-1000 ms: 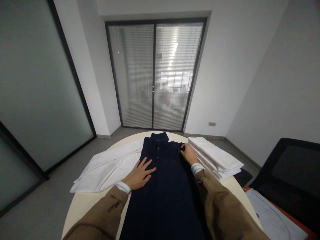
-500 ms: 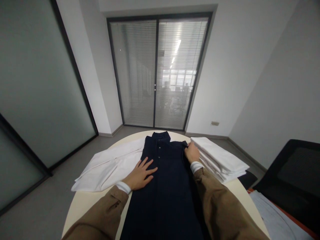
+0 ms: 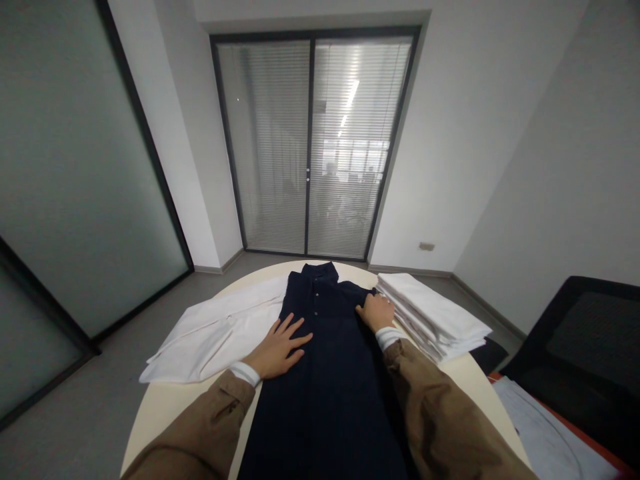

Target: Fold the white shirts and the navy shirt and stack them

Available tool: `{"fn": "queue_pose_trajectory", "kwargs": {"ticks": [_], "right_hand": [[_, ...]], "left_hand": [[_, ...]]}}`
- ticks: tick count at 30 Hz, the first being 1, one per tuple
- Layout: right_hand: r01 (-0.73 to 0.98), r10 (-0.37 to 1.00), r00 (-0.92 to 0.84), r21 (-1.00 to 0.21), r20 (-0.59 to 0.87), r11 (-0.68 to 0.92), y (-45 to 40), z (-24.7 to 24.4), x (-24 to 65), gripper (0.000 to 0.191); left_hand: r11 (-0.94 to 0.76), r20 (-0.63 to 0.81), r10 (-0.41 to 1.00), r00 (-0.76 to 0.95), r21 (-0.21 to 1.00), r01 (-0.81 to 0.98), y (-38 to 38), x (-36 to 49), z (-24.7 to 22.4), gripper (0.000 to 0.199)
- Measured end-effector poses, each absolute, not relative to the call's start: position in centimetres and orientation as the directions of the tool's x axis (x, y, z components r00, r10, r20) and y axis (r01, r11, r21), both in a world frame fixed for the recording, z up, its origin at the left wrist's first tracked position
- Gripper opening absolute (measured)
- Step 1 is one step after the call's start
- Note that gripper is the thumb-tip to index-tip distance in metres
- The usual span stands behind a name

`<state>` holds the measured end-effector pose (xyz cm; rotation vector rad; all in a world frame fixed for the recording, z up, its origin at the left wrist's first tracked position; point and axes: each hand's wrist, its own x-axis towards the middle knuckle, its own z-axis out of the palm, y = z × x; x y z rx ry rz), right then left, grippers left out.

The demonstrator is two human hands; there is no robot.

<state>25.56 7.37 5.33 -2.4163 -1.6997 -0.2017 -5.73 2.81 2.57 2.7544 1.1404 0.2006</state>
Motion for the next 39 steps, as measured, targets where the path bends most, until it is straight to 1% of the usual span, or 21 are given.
{"fn": "queue_pose_trajectory", "kwargs": {"ticks": [2, 5, 6, 8, 10, 12, 14, 15, 16, 18, 20, 21, 23, 29, 39], "right_hand": [[0.944, 0.905, 0.33, -0.066, 0.269, -0.325, 7.1, 5.3, 25.6, 0.029], [0.947, 0.848, 0.319, -0.108, 0.423, -0.303, 6.3, 5.9, 25.6, 0.026], [0.957, 0.837, 0.289, -0.121, 0.465, -0.264, 6.0, 6.1, 25.6, 0.025], [0.983, 0.846, 0.177, -0.137, 0.503, -0.123, 5.5, 6.3, 25.6, 0.021], [0.984, 0.885, 0.02, -0.166, 0.464, 0.065, 5.1, 6.1, 25.6, 0.018], [0.946, 0.913, -0.151, -0.214, 0.379, 0.245, 4.8, 5.6, 25.8, 0.019], [0.903, 0.915, -0.247, -0.267, 0.318, 0.337, 4.9, 4.8, 26.0, 0.025], [0.898, 0.919, -0.241, -0.286, 0.314, 0.333, 5.1, 4.4, 26.3, 0.027], [0.907, 0.925, -0.194, -0.299, 0.326, 0.295, 5.3, 4.1, 26.5, 0.028], [0.929, 0.939, -0.022, -0.34, 0.344, 0.146, 6.0, 3.4, 27.2, 0.025], [0.912, 0.946, 0.144, -0.409, 0.292, -0.013, 6.9, 2.8, 27.9, 0.027], [0.894, 0.948, 0.199, -0.443, 0.248, -0.072, 7.4, 2.5, 28.3, 0.031], [0.859, 0.953, 0.252, -0.493, 0.17, -0.139, 8.3, 2.0, 29.0, 0.037], [0.783, 0.95, 0.289, -0.601, 0.122, -0.161, 11.4, 1.0, 30.4, 0.042], [0.657, 0.949, 0.257, -0.754, 0.185, -0.031, 16.2, 0.3, 30.4, 0.047]], "left_hand": [[-0.701, 0.067, 0.707, 0.704, 0.193, 0.686, 2.9, -5.8, 2.5, 0.048], [-0.707, 0.081, 0.703, 0.707, 0.189, 0.681, 3.0, -5.8, 2.2, 0.048], [-0.71, 0.086, 0.701, 0.708, 0.186, 0.68, 3.0, -5.8, 2.0, 0.048], [-0.716, 0.096, 0.696, 0.712, 0.179, 0.675, 3.1, -5.9, 1.8, 0.048], [-0.721, 0.106, 0.691, 0.715, 0.175, 0.671, 3.1, -5.9, 1.7, 0.048], [-0.725, 0.116, 0.687, 0.718, 0.176, 0.666, 3.1, -6.0, 1.6, 0.048], [-0.727, 0.124, 0.685, 0.718, 0.178, 0.663, 3.1, -6.0, 1.6, 0.048], [-0.728, 0.127, 0.684, 0.718, 0.179, 0.662, 3.0, -6.0, 1.6, 0.047], [-0.729, 0.128, 0.683, 0.719, 0.179, 0.661, 3.0, -6.0, 1.6, 0.047], [-0.729, 0.123, 0.683, 0.72, 0.18, 0.66, 3.1, -6.1, 1.6, 0.048], [-0.729, 0.119, 0.682, 0.721, 0.184, 0.659, 3.1, -6.1, 1.6, 0.048], [-0.728, 0.117, 0.683, 0.721, 0.187, 0.66, 3.1, -6.1, 1.6, 0.048], [-0.726, 0.114, 0.685, 0.719, 0.191, 0.661, 3.1, -6.1, 1.7, 0.048], [-0.725, 0.1, 0.684, 0.723, 0.207, 0.657, 3.1, -6.1, 2.0, 0.049], [-0.724, 0.105, 0.682, 0.724, 0.234, 0.649, 3.3, -6.0, 2.7, 0.049]]}}
